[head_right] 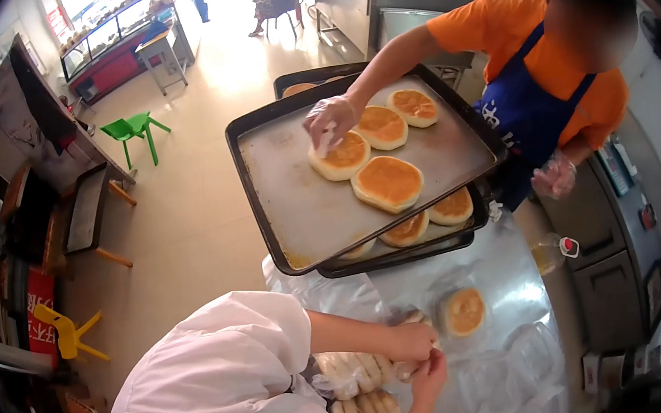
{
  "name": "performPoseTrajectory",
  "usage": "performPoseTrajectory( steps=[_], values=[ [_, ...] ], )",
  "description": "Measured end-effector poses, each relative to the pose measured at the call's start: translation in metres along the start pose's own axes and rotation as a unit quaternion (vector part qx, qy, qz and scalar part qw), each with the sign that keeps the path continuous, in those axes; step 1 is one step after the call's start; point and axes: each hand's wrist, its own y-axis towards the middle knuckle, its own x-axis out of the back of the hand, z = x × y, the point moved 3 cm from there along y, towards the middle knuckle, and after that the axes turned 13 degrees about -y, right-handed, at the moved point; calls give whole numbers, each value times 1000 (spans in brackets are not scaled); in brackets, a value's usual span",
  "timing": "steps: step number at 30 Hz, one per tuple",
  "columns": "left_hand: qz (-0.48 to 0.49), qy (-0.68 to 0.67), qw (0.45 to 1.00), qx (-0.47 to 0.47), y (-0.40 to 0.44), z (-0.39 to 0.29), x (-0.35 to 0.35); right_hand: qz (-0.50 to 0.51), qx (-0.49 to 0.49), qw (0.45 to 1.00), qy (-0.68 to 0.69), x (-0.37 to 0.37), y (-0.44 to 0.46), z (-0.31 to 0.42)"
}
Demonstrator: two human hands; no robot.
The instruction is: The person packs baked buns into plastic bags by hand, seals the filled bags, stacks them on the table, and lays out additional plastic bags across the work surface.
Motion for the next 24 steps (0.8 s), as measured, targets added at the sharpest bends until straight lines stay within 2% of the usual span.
performPoseTrajectory(
  steps=[1, 5, 7, 8, 10, 11, 13, 14, 16, 17, 19, 20, 22, 23, 24],
  values=[
    [104, 229, 949, -191, 1, -3, -6, 28, -35, 999, 1, -1, 2, -8],
    [123, 190, 964, -138, -4, 6, 2, 59, -88, 993, 52, 1, 10, -17],
    [41, 211, 929, -302, -9, 8, 6, 73, -56, 996, 11, 5, 19, -22],
    [39, 208, 930, -301, -9, 12, 4, 75, -57, 995, 8, 8, 20, -26],
    [-38, 150, 924, -350, -14, 15, 8, 129, -46, 990, 26, 11, 22, -15],
    [-39, 153, 925, -346, -16, 17, 5, 133, -44, 990, 27, 12, 22, -10],
    [-71, -7, 976, -207, -13, 32, -3, 106, -26, 991, -74, 12, 23, 2],
    [-71, -6, 976, -206, -8, 36, -3, 107, -25, 991, -72, 13, 23, 7],
    [-77, -30, 957, -279, -7, 30, 0, 89, 4, 985, -149, 17, 22, 21],
    [-76, -30, 957, -279, -7, 30, 2, 89, 4, 985, -148, 16, 22, 24],
    [-137, 78, 930, -331, -13, 16, 14, -3, 182, 946, -270, 18, 21, 40],
    [-137, 79, 931, -331, -17, 12, 19, -3, 182, 946, -269, 19, 21, 43],
    [-54, 137, 942, -302, -19, 15, 18, -5, 188, 931, -312, 20, 21, 48],
    [-53, 137, 943, -300, -21, 16, 20, -4, 186, 932, -311, 20, 21, 44],
    [-24, 125, 941, -314, -23, 20, 19, -4, 149, 936, -319, 21, 22, 36]
  ],
)
